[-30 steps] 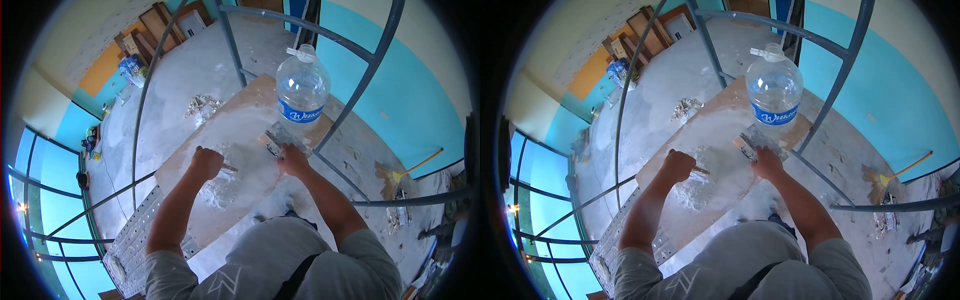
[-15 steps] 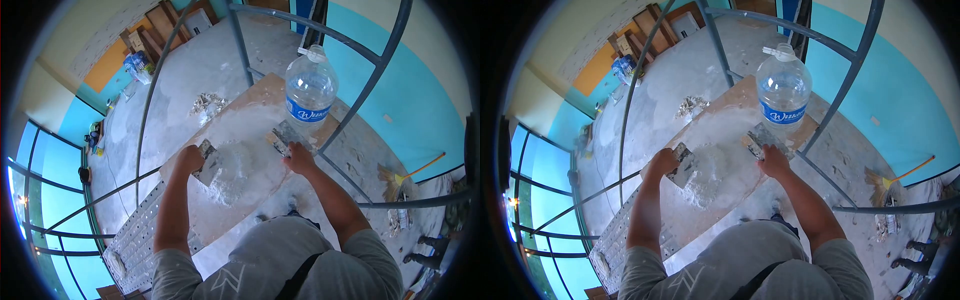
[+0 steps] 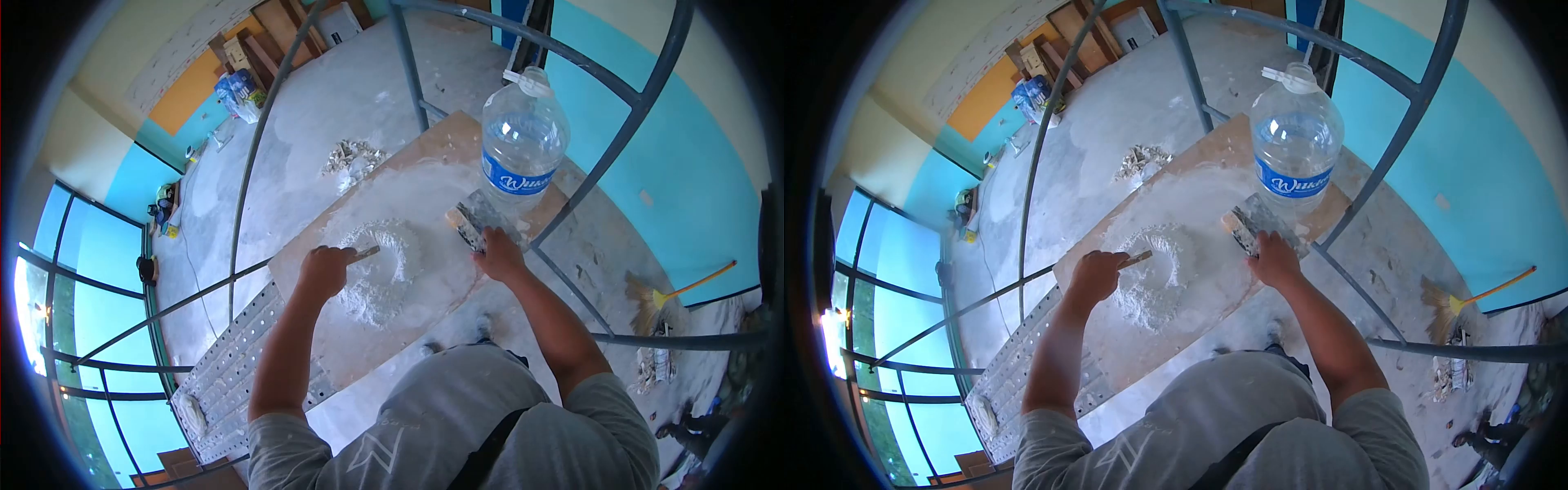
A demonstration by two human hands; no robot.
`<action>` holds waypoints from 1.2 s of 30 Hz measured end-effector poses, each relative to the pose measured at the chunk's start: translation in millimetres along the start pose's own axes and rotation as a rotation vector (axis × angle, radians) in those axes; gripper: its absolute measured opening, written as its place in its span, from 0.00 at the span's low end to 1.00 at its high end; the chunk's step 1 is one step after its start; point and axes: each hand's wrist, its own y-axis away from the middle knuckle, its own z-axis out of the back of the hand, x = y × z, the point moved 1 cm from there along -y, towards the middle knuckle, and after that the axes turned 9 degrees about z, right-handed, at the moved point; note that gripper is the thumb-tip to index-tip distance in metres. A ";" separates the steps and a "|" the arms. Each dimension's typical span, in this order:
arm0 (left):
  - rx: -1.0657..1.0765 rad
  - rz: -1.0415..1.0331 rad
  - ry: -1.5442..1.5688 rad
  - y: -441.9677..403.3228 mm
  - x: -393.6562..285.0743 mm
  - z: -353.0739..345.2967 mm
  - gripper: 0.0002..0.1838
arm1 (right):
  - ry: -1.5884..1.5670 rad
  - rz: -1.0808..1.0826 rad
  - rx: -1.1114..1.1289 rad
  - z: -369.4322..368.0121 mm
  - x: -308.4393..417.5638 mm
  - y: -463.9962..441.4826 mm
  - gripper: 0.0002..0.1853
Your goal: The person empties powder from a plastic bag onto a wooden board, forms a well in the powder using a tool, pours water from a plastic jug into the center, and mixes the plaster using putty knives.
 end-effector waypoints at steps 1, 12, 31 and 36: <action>0.026 0.030 0.012 6.5 -2.7 0.5 0.14 | -0.004 0.002 -0.002 -0.1 -0.2 0.6 0.30; 0.091 0.225 0.244 26.5 -74.4 17.1 0.11 | -0.027 0.000 0.019 7.9 3.5 1.0 0.28; -0.049 0.009 0.196 16.8 -62.9 28.0 0.13 | -0.019 -0.007 0.022 6.5 1.3 1.7 0.31; -0.181 -0.098 0.019 -1.0 -35.5 11.4 0.13 | -0.028 0.021 -0.045 -0.8 -1.6 1.9 0.30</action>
